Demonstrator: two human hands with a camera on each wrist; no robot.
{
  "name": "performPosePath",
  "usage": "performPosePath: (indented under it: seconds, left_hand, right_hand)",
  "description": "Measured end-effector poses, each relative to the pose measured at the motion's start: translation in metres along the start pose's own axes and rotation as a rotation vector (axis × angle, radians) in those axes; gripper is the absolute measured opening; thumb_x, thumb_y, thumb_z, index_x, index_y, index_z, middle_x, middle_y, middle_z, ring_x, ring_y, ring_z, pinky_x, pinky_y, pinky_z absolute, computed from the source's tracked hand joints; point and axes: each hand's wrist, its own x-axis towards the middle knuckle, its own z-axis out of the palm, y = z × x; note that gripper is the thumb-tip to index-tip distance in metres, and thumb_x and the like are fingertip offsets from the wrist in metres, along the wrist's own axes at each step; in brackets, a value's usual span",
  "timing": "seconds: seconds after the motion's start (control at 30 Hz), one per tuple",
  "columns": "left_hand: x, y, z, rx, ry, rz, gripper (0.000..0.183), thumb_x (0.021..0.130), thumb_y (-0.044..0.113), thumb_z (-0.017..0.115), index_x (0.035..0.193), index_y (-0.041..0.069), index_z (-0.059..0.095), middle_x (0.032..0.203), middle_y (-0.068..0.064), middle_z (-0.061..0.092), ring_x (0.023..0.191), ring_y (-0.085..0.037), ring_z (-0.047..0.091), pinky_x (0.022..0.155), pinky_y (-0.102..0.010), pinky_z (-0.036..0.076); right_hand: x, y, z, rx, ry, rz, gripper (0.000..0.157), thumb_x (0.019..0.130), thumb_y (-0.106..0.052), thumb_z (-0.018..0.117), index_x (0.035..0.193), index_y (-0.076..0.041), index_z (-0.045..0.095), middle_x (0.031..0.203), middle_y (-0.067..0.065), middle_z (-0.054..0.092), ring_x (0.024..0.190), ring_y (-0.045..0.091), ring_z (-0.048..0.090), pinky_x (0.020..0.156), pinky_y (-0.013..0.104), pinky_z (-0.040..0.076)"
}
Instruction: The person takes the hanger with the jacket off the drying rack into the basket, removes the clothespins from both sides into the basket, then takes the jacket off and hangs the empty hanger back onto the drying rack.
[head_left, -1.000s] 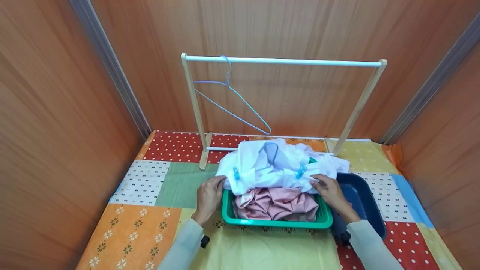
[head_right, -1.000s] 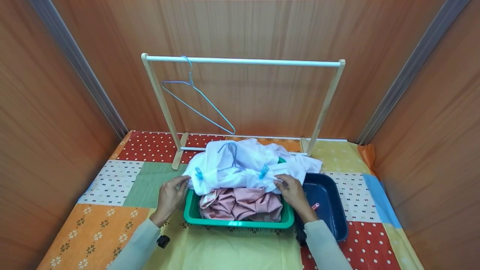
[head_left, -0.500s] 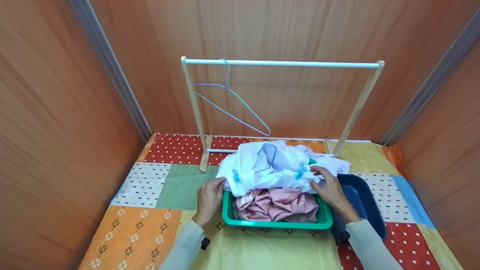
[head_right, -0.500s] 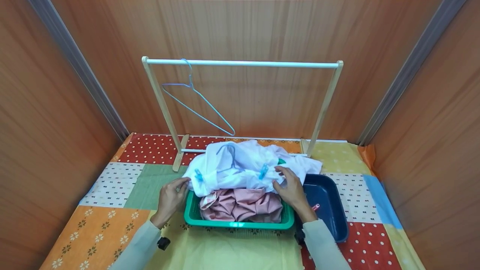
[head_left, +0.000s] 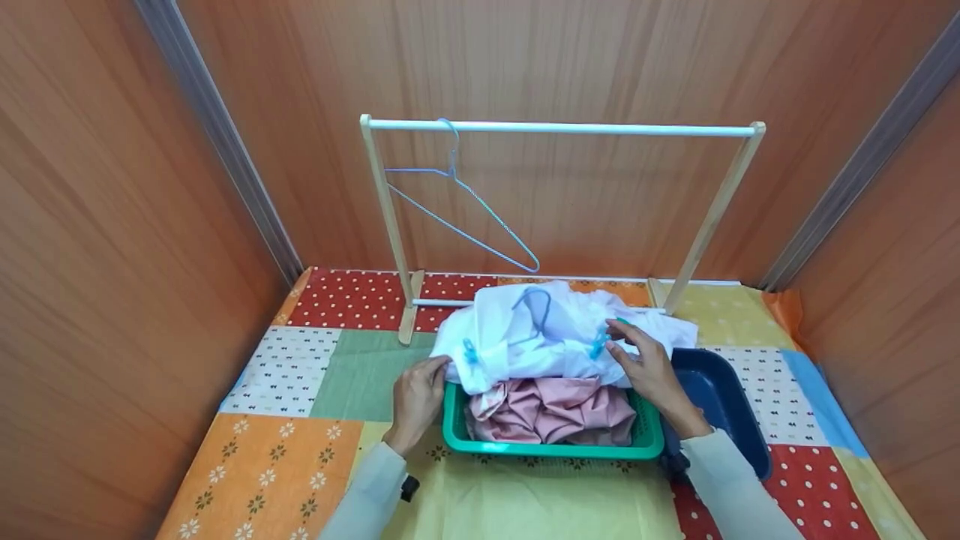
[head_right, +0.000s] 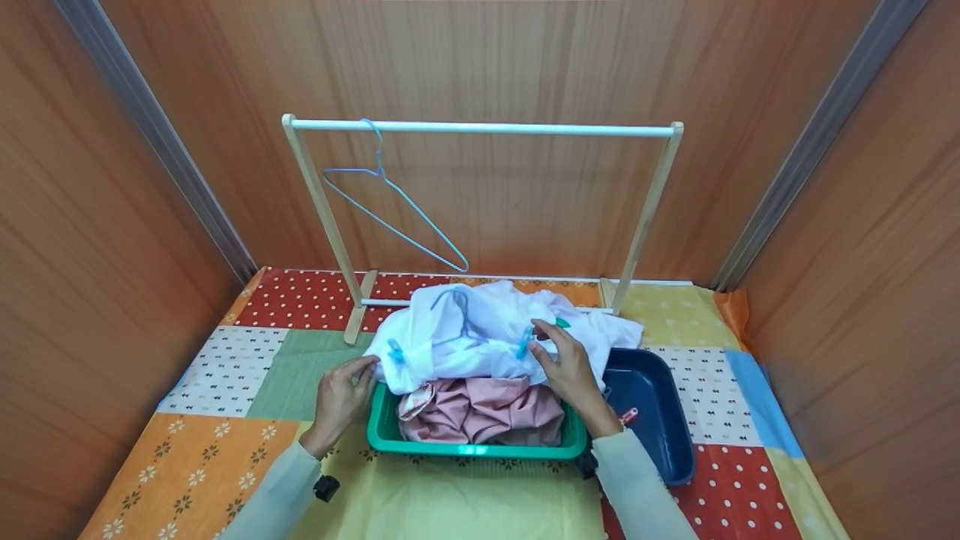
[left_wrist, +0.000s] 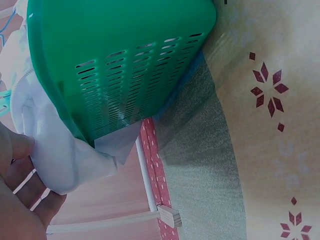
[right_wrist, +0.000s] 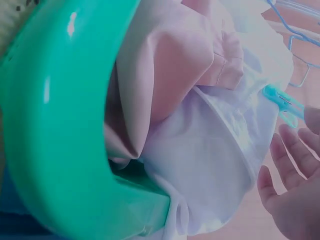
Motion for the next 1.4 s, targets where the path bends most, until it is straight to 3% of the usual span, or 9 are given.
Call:
performPosePath:
  seconds: [0.17,0.37,0.57,0.67,0.87,0.97,1.17,1.27,1.4]
  left_hand:
    - [-0.001,-0.003,0.001,-0.002,-0.004,-0.002,0.016,0.093,0.008,0.066,0.106,0.009,0.076,0.104,-0.009,0.076,0.094,-0.025,0.073,0.079,-0.041,0.059]
    - [-0.002,-0.001,0.001,-0.017,0.005,0.013,0.016,0.091,0.006,0.067,0.104,0.008,0.076,0.102,-0.009,0.077,0.092,-0.025,0.074,0.077,-0.04,0.059]
    - [-0.001,-0.002,0.002,-0.022,0.017,0.021,0.016,0.091,0.005,0.068,0.104,0.008,0.077,0.101,-0.009,0.077,0.092,-0.025,0.074,0.076,-0.041,0.059]
    - [-0.001,-0.002,0.001,-0.024,0.019,0.021,0.016,0.09,0.005,0.068,0.104,0.008,0.077,0.102,-0.009,0.077,0.092,-0.025,0.074,0.077,-0.041,0.059]
    - [-0.001,-0.001,0.001,-0.032,0.026,0.014,0.016,0.091,0.006,0.068,0.105,0.007,0.077,0.103,-0.009,0.076,0.093,-0.025,0.073,0.079,-0.041,0.059]
    - [-0.001,0.0,0.001,-0.033,0.025,0.011,0.016,0.091,0.006,0.068,0.105,0.007,0.077,0.102,-0.009,0.076,0.093,-0.024,0.073,0.078,-0.041,0.059]
    - [-0.001,-0.001,0.001,-0.033,0.015,0.004,0.017,0.091,0.006,0.068,0.105,0.007,0.077,0.103,-0.01,0.076,0.094,-0.024,0.073,0.078,-0.04,0.059]
    - [-0.001,-0.001,0.0,-0.029,0.007,-0.004,0.017,0.091,0.006,0.068,0.106,0.008,0.076,0.103,-0.009,0.076,0.094,-0.025,0.073,0.079,-0.04,0.059]
    - [-0.001,-0.002,0.001,-0.023,0.011,0.002,0.017,0.091,0.007,0.068,0.106,0.009,0.077,0.103,-0.009,0.076,0.094,-0.025,0.073,0.079,-0.04,0.059]
  right_hand:
    - [0.006,0.007,0.003,0.002,-0.03,0.063,0.035,0.096,-0.011,0.062,0.131,-0.006,0.062,0.117,0.01,0.069,0.107,0.02,0.063,0.09,0.046,0.054]
    - [0.009,0.009,0.005,0.005,-0.034,0.084,0.028,0.097,-0.012,0.061,0.123,-0.003,0.066,0.107,0.008,0.071,0.1,0.005,0.061,0.091,0.03,0.051]
    - [0.011,0.01,0.007,0.054,-0.028,0.132,0.022,0.095,-0.012,0.064,0.115,-0.002,0.067,0.1,0.004,0.071,0.096,0.001,0.061,0.087,0.02,0.049]
    - [0.013,0.008,0.009,0.055,-0.008,0.135,0.018,0.093,-0.009,0.066,0.109,-0.001,0.068,0.099,0.005,0.072,0.095,0.003,0.062,0.088,0.022,0.049]
    - [0.014,-0.009,0.011,0.039,0.059,0.099,0.01,0.089,-0.003,0.068,0.098,0.002,0.068,0.095,0.014,0.072,0.092,0.013,0.066,0.088,0.042,0.052]
    - [0.013,-0.023,0.008,0.059,0.079,0.076,0.007,0.089,-0.001,0.068,0.092,0.005,0.067,0.091,0.016,0.071,0.091,0.013,0.067,0.086,0.038,0.052]
    - [0.014,-0.035,0.004,0.168,0.13,0.026,0.006,0.089,0.005,0.066,0.085,0.008,0.063,0.084,0.022,0.066,0.085,0.006,0.065,0.078,0.016,0.05]
    - [0.015,-0.04,0.002,0.205,0.154,0.033,0.005,0.089,0.005,0.066,0.085,0.008,0.064,0.083,0.022,0.066,0.084,0.004,0.064,0.076,0.016,0.05]
    - [0.015,-0.05,-0.004,0.201,0.172,0.095,0.01,0.088,0.0,0.07,0.092,0.007,0.064,0.085,0.012,0.066,0.082,0.004,0.063,0.075,0.014,0.05]
